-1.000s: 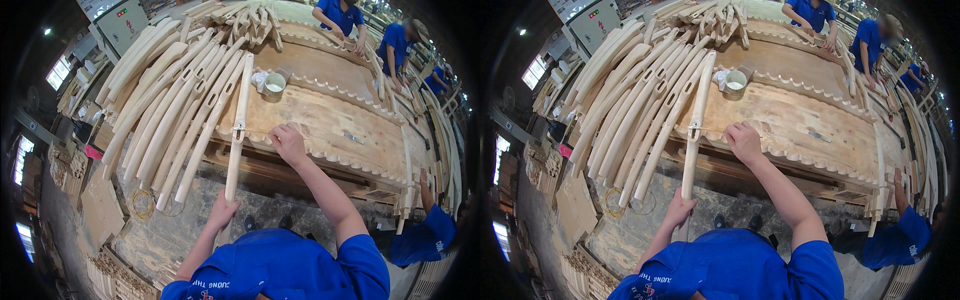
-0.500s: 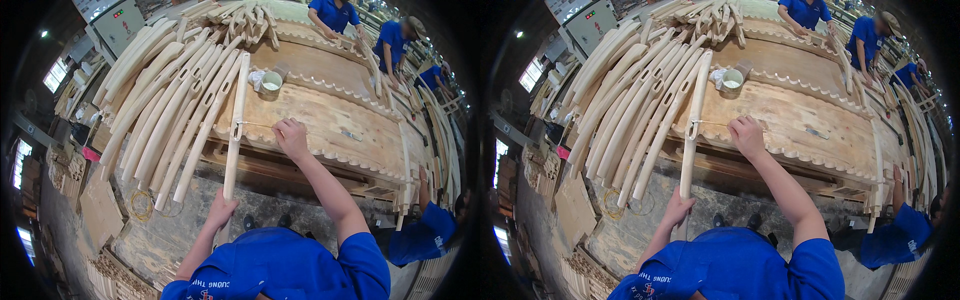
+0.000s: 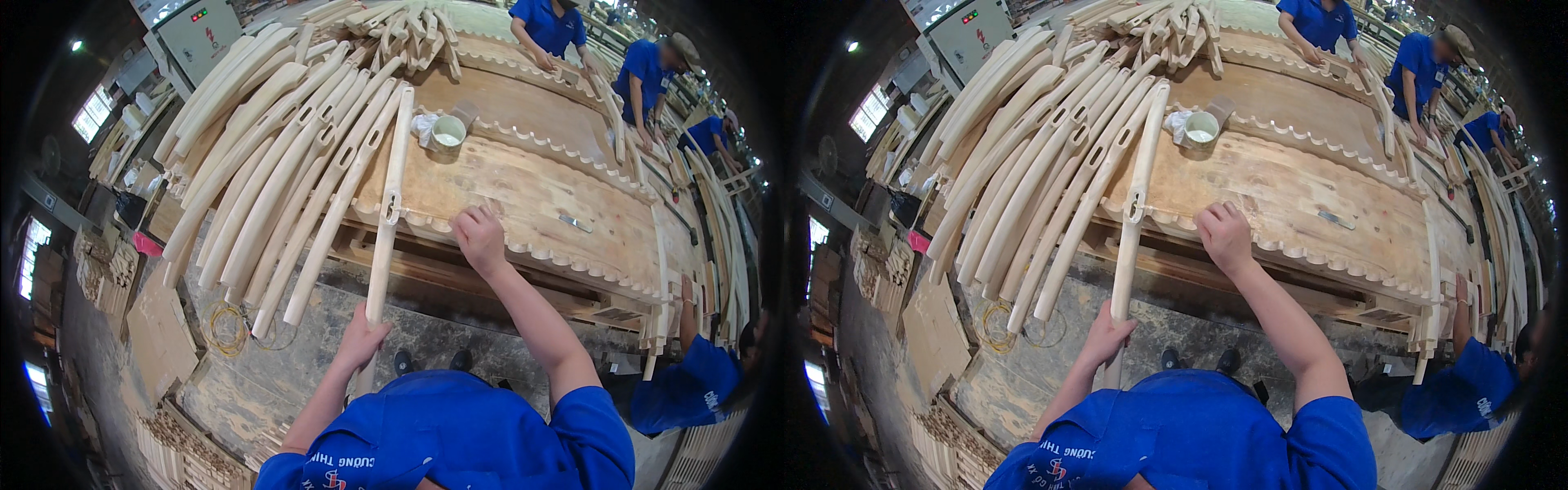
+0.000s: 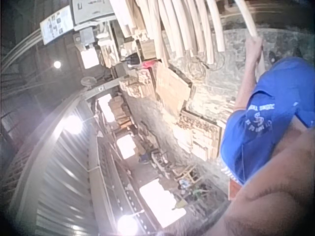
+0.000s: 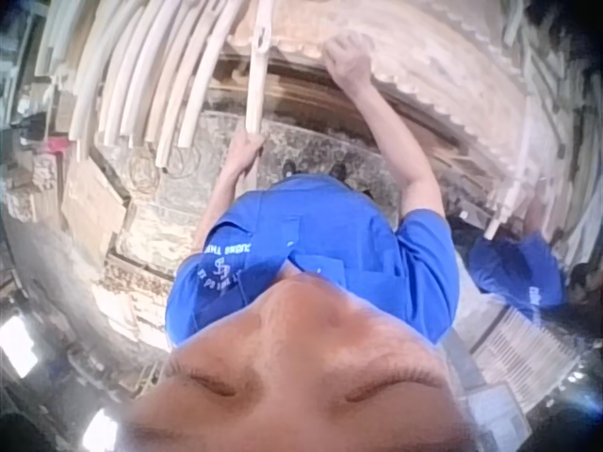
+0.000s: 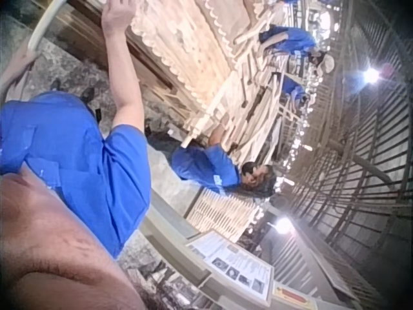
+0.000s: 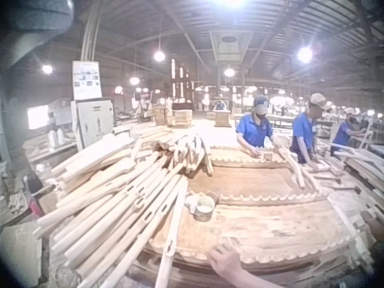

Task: The person repeatedly picks up wooden chair legs, applies glue to the mortise holes using a small stick, and places the legs back on the table. The process is repeated for multiple legs in a continuous assembly line workflow.

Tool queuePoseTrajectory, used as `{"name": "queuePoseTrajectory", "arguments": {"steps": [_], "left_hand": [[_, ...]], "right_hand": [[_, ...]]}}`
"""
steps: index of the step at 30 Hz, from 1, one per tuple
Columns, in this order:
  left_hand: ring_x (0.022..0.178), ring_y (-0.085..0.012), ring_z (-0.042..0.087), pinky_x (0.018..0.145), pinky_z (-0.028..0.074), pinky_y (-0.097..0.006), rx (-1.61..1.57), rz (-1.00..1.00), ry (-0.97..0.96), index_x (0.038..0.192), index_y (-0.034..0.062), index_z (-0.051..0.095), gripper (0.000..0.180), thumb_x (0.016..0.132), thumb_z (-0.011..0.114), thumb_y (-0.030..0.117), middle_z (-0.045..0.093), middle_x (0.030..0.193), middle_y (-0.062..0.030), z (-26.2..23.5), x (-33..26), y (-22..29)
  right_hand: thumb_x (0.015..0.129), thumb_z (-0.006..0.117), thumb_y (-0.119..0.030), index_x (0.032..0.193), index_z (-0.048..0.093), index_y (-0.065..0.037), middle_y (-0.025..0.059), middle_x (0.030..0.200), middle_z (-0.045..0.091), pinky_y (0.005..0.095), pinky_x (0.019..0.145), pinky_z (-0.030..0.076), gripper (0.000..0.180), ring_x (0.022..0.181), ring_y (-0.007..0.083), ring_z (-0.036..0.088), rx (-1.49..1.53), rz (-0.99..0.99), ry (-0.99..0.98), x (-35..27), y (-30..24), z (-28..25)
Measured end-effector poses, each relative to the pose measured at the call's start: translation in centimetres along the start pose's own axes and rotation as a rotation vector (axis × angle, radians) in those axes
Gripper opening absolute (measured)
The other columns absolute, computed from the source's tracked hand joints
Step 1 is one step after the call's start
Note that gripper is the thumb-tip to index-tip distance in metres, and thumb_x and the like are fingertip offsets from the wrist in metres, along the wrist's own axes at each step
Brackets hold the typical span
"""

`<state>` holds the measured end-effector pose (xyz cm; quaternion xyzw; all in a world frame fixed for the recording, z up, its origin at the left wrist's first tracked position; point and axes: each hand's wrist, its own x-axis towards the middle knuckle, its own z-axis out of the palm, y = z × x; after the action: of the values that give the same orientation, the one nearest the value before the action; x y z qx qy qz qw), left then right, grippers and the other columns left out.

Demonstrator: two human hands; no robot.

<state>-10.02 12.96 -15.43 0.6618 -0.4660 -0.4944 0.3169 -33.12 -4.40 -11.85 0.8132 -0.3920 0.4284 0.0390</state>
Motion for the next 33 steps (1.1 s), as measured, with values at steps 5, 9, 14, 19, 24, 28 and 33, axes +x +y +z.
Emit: {"name": "queuePoseTrajectory", "arguments": {"steps": [5,9,14,19,24,28,33], "left_hand": [[0.055,-0.0164,0.057,0.055,0.047,-0.031,-0.036,-0.018,-0.017,0.122,-0.0003,0.036,0.05,0.084,0.059,0.022,0.057,0.074,-0.0101,-0.2,-0.3,-0.1],[0.055,-0.0165,0.056,0.056,0.048,-0.031,-0.084,0.007,-0.031,0.137,0.002,0.024,0.061,0.088,0.054,0.023,0.057,0.076,-0.0109,-0.4,-0.6,0.8],[0.055,-0.0178,0.055,0.057,0.048,-0.032,-0.128,0.04,-0.022,0.143,0.0087,0.015,0.067,0.089,0.051,0.024,0.058,0.08,-0.014,-0.3,-1.1,1.7],[0.058,-0.0219,0.057,0.058,0.048,-0.034,-0.07,-0.021,-0.022,0.143,0.0089,0.015,0.067,0.088,0.049,0.027,0.059,0.085,-0.0206,-0.7,-1.2,2.1],[0.068,-0.0341,0.061,0.07,0.048,-0.042,0.016,0.137,0.023,0.143,0.0071,0.017,0.068,0.087,0.048,0.031,0.06,0.089,-0.0255,-0.4,-0.5,0.6],[0.084,-0.043,0.061,0.08,0.045,-0.046,-0.062,0.036,-0.026,0.143,0.0059,0.016,0.069,0.087,0.047,0.033,0.061,0.091,-0.0285,-1.1,-0.9,1.0],[0.088,-0.0448,0.06,0.081,0.044,-0.047,-0.01,0.028,-0.052,0.144,0.0055,0.014,0.07,0.089,0.046,0.034,0.061,0.088,-0.0288,-1.3,-1.0,0.3]], "right_hand": [[0.074,0.061,-0.012,0.076,0.06,-0.012,0.0038,0.076,0.058,0.0362,0.06,0.045,0.003,0.074,0.0239,0.055,-0.078,-0.094,-0.123,0.6,-0.8,-1.5],[0.073,0.061,-0.015,0.074,0.061,-0.012,0.0032,0.075,0.059,0.0349,0.06,0.044,0.003,0.073,0.0219,0.056,-0.358,-0.318,-0.243,7.1,-1.6,-3.8],[0.072,0.061,-0.016,0.073,0.062,-0.012,0.0016,0.073,0.06,0.0315,0.061,0.043,0.005,0.077,0.0184,0.057,-0.568,-0.636,-0.473,13.3,-6.9,-2.7],[0.072,0.062,-0.015,0.071,0.064,-0.011,0.001,0.07,0.062,0.0291,0.063,0.044,0.005,0.08,0.0167,0.058,-0.632,-0.958,-0.784,14.1,-11.6,-2.1],[0.072,0.062,-0.014,0.071,0.065,-0.01,0.0024,0.072,0.064,0.0292,0.061,0.045,0.004,0.079,0.0188,0.06,-0.755,-0.824,-0.74,16.4,-10.8,-1.4],[0.073,0.062,-0.012,0.071,0.065,-0.011,0.0035,0.069,0.065,0.0308,0.059,0.046,0.004,0.074,0.0207,0.064,-0.735,-0.851,-0.906,15.3,-11.3,-1.5],[0.073,0.062,-0.012,0.07,0.065,-0.011,0.0048,0.066,0.064,0.0322,0.059,0.048,0.005,0.07,0.0211,0.065,-0.651,-0.857,-0.887,16.5,-12.3,-1.1]]}}
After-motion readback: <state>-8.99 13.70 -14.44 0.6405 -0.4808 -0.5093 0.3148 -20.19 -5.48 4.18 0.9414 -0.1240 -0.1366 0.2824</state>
